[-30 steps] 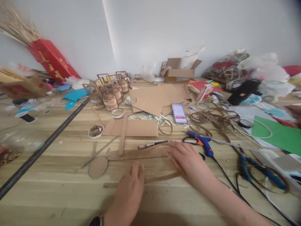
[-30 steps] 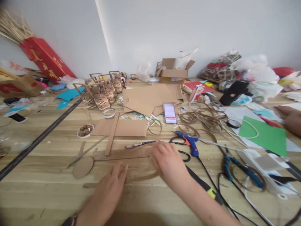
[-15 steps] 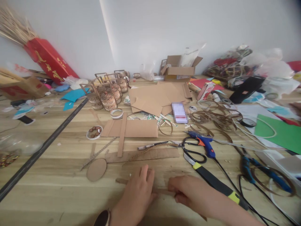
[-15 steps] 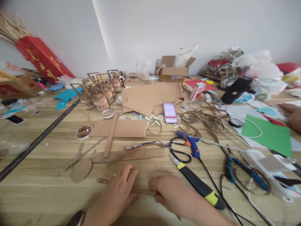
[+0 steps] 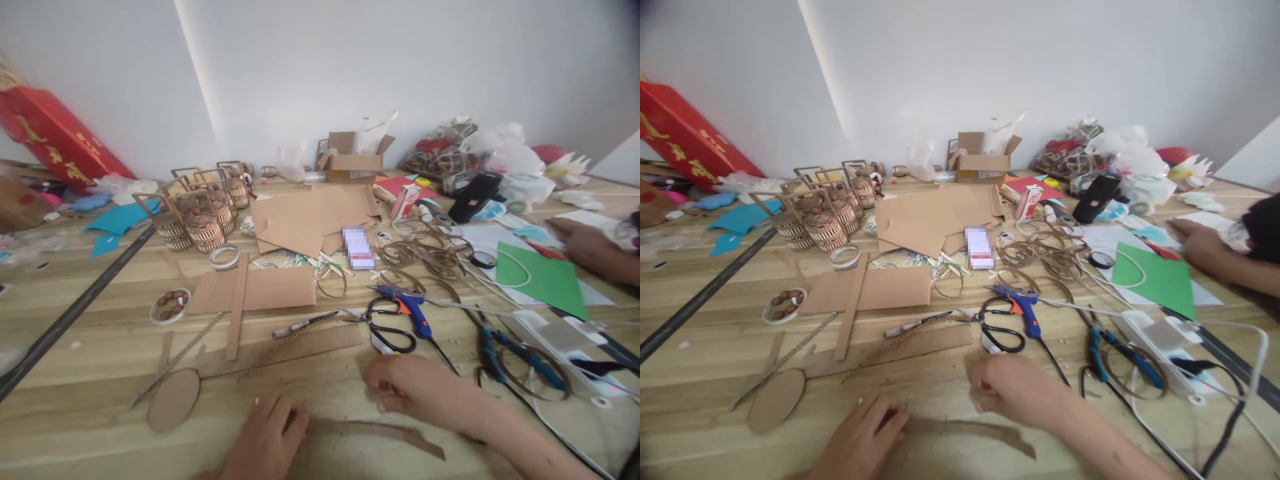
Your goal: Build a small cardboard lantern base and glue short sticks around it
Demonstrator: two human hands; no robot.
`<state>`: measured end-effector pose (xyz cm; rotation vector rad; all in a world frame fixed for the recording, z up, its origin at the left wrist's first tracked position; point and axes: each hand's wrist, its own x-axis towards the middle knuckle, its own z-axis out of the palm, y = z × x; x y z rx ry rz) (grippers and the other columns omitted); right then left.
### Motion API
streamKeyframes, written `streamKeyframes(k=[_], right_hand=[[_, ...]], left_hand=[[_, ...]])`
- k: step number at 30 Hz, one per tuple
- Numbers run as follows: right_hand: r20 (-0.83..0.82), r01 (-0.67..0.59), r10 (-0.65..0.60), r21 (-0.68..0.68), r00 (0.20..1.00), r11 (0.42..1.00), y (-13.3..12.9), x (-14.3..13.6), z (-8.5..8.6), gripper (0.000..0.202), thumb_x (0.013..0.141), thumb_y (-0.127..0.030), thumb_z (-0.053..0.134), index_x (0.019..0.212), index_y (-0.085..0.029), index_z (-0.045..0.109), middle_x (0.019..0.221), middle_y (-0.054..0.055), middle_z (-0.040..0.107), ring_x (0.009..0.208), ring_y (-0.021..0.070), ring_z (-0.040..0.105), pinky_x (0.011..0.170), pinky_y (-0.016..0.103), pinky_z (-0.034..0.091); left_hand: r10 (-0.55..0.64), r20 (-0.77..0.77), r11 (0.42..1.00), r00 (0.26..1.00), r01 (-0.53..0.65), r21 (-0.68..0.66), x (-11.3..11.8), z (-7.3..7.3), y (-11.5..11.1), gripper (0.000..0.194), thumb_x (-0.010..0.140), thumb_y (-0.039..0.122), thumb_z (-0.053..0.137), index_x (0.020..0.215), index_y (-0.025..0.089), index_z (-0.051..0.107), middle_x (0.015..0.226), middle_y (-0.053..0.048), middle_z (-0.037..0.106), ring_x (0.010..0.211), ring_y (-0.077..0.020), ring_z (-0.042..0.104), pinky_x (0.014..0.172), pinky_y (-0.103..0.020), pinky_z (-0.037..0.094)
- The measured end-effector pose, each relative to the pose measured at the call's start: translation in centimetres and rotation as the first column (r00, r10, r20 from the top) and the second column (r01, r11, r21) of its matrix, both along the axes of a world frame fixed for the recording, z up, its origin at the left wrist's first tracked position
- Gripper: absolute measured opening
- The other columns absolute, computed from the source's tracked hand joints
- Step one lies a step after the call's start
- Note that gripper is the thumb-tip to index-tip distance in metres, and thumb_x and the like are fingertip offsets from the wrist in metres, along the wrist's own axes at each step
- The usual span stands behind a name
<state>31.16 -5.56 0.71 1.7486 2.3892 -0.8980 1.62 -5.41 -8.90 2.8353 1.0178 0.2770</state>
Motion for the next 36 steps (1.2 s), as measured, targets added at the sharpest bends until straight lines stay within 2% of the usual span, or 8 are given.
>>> streamKeyframes(k=[9, 14, 19, 22, 25, 28, 31, 36], right_hand=[[-0.049, 0.138, -0.132, 0.167, 0.990, 0.976, 6.4, 1.3, 1.1, 0.016, 0.090, -0.025, 0.051, 0.086, -0.019, 0.066, 0.079, 0.004, 0.071, 0.071, 0.0173, 0.064, 0.062, 0.024, 0.043], [-0.037, 0.082, -0.076, 0.208, 0.996, 0.975, 8.6, -0.3, 1.0, 0.015, 0.090, -0.024, 0.053, 0.086, -0.018, 0.066, 0.082, 0.006, 0.071, 0.073, 0.0195, 0.064, 0.063, 0.026, 0.041], [-0.020, -0.092, 0.097, 0.175, 0.995, 0.980, 6.4, -4.3, 1.4, 0.007, 0.086, -0.019, 0.060, 0.082, -0.020, 0.065, 0.079, 0.003, 0.071, 0.073, 0.0201, 0.066, 0.061, 0.026, 0.039], [0.079, -0.238, 0.228, 0.148, 0.970, 0.960, 3.9, -6.5, 0.4, 0.006, 0.082, -0.021, 0.069, 0.088, -0.022, 0.067, 0.086, 0.003, 0.073, 0.080, 0.0241, 0.069, 0.063, 0.028, 0.042], [0.235, -0.333, 0.293, 0.152, 0.927, 0.931, 1.9, -7.4, -1.8, 0.025, 0.068, -0.029, 0.084, 0.086, -0.020, 0.069, 0.087, 0.007, 0.073, 0.079, 0.0296, 0.070, 0.064, 0.032, 0.044], [0.242, -0.328, 0.263, 0.286, 0.934, 0.900, 0.6, -6.9, -4.1, 0.030, 0.064, -0.031, 0.087, 0.085, -0.021, 0.069, 0.086, 0.005, 0.072, 0.078, 0.0283, 0.069, 0.067, 0.034, 0.045], [0.204, -0.303, 0.240, 0.383, 0.949, 0.873, -0.3, -5.9, -5.5, 0.028, 0.064, -0.021, 0.084, 0.085, -0.024, 0.067, 0.086, 0.001, 0.071, 0.076, 0.0243, 0.067, 0.067, 0.033, 0.042], [0.181, -0.300, 0.245, 0.419, 0.952, 0.857, -0.8, -5.2, -5.8, 0.022, 0.071, -0.005, 0.069, 0.081, -0.024, 0.064, 0.080, -0.001, 0.071, 0.070, 0.0199, 0.066, 0.066, 0.032, 0.039]], left_hand=[[-0.108, 0.136, 0.982, 0.985, 0.085, 0.166, -0.7, -2.1, 0.6, 0.022, 0.088, 0.020, 0.064, 0.110, 0.023, 0.063, 0.097, -0.004, 0.070, 0.093, -0.0231, 0.063, 0.082, -0.033, 0.054], [-0.071, 0.285, 0.978, 0.956, 0.011, 0.206, -0.8, 0.2, 0.4, 0.011, 0.094, 0.021, 0.057, 0.101, 0.022, 0.065, 0.095, -0.004, 0.070, 0.097, -0.0230, 0.061, 0.089, -0.035, 0.052], [0.107, 0.275, 0.988, 0.956, -0.133, 0.078, -1.6, 4.0, 1.2, 0.020, 0.098, 0.017, 0.047, 0.097, 0.020, 0.067, 0.096, -0.006, 0.070, 0.098, -0.0242, 0.061, 0.087, -0.039, 0.052], [0.269, 0.203, 0.958, 0.942, -0.283, 0.046, -2.7, 4.7, 2.5, 0.022, 0.098, 0.017, 0.046, 0.093, 0.019, 0.068, 0.090, -0.006, 0.070, 0.086, -0.0237, 0.063, 0.076, -0.037, 0.052], [0.394, 0.110, 0.910, 0.912, -0.404, 0.090, -4.4, 5.0, 4.2, 0.024, 0.097, 0.020, 0.048, 0.088, 0.019, 0.070, 0.085, -0.005, 0.071, 0.081, -0.0229, 0.063, 0.071, -0.035, 0.050], [0.556, 0.013, 0.822, 0.831, -0.553, 0.134, -6.4, 5.6, 6.0, 0.021, 0.096, 0.020, 0.050, 0.091, 0.019, 0.071, 0.089, -0.007, 0.072, 0.084, -0.0241, 0.064, 0.076, -0.037, 0.050], [0.667, -0.066, 0.744, 0.742, -0.660, 0.101, -7.9, 6.2, 7.4, 0.017, 0.094, 0.020, 0.054, 0.093, 0.017, 0.071, 0.093, -0.010, 0.072, 0.086, -0.0270, 0.065, 0.077, -0.038, 0.050], [0.627, -0.086, 0.778, 0.774, -0.627, 0.036, -7.2, 6.0, 7.4, 0.015, 0.093, 0.020, 0.057, 0.093, 0.018, 0.072, 0.095, -0.008, 0.072, 0.089, -0.0266, 0.066, 0.080, -0.037, 0.050]])
